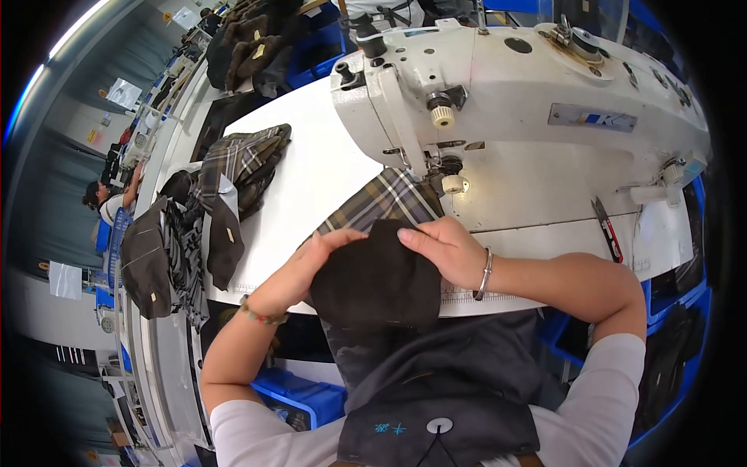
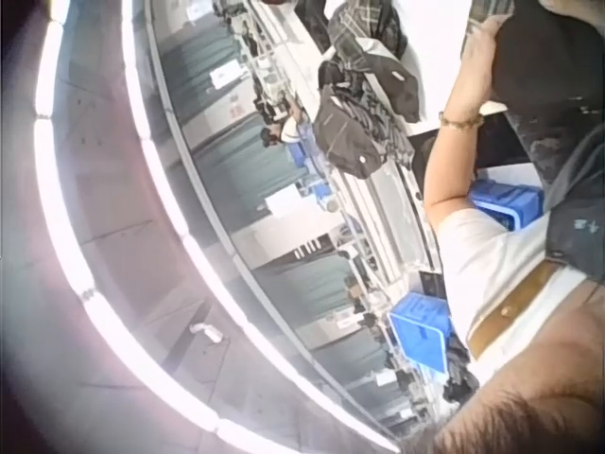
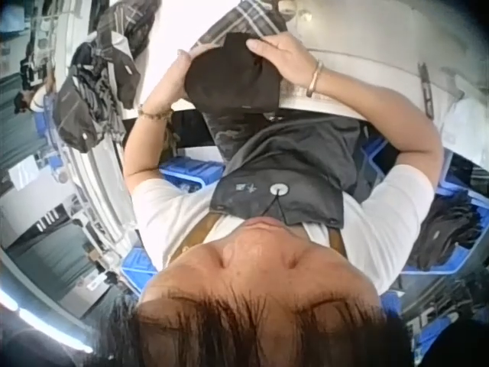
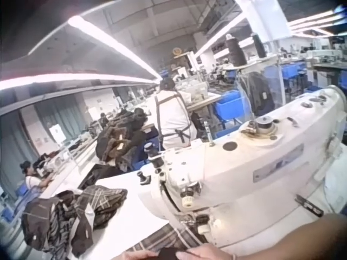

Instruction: Sewing together fabric pieces to assemble pockets or small bags using an industrial sewing machine.

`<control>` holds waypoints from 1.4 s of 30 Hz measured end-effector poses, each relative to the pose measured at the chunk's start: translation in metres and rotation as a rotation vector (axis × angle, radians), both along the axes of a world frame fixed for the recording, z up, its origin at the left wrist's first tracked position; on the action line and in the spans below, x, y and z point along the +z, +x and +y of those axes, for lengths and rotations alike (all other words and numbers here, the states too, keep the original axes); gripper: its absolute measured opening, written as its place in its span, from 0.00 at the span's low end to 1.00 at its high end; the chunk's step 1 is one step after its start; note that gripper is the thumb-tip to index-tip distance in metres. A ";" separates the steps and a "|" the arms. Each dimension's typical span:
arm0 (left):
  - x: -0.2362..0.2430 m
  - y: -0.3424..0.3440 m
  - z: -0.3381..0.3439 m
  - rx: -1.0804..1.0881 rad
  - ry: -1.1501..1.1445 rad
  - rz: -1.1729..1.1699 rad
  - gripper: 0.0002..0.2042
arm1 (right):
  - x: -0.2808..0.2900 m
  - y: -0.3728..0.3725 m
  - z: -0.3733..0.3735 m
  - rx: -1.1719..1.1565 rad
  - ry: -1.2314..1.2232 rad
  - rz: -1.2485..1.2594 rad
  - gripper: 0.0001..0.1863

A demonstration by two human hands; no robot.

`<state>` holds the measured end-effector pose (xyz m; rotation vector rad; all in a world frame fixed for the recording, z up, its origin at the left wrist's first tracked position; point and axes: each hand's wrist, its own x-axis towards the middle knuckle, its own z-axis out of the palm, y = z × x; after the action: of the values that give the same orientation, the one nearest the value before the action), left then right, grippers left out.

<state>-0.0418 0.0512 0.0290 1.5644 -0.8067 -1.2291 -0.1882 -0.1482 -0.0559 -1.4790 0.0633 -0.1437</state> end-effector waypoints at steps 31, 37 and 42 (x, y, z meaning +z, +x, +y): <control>-0.059 0.017 -0.014 0.062 -0.199 -0.891 0.09 | 0.020 0.017 -0.044 -0.134 -0.700 0.153 0.30; -0.047 -0.004 -0.004 0.102 -0.289 -1.013 0.11 | 0.031 0.007 -0.029 0.286 -0.026 0.328 0.19; -0.020 -0.002 -0.008 0.031 -0.302 -0.984 0.11 | 0.032 0.001 -0.019 0.186 0.061 0.303 0.11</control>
<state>-0.0440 0.0430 0.0094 1.8821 -1.4830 -0.2106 -0.1869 -0.1669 -0.0241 -1.4276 0.1728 0.2327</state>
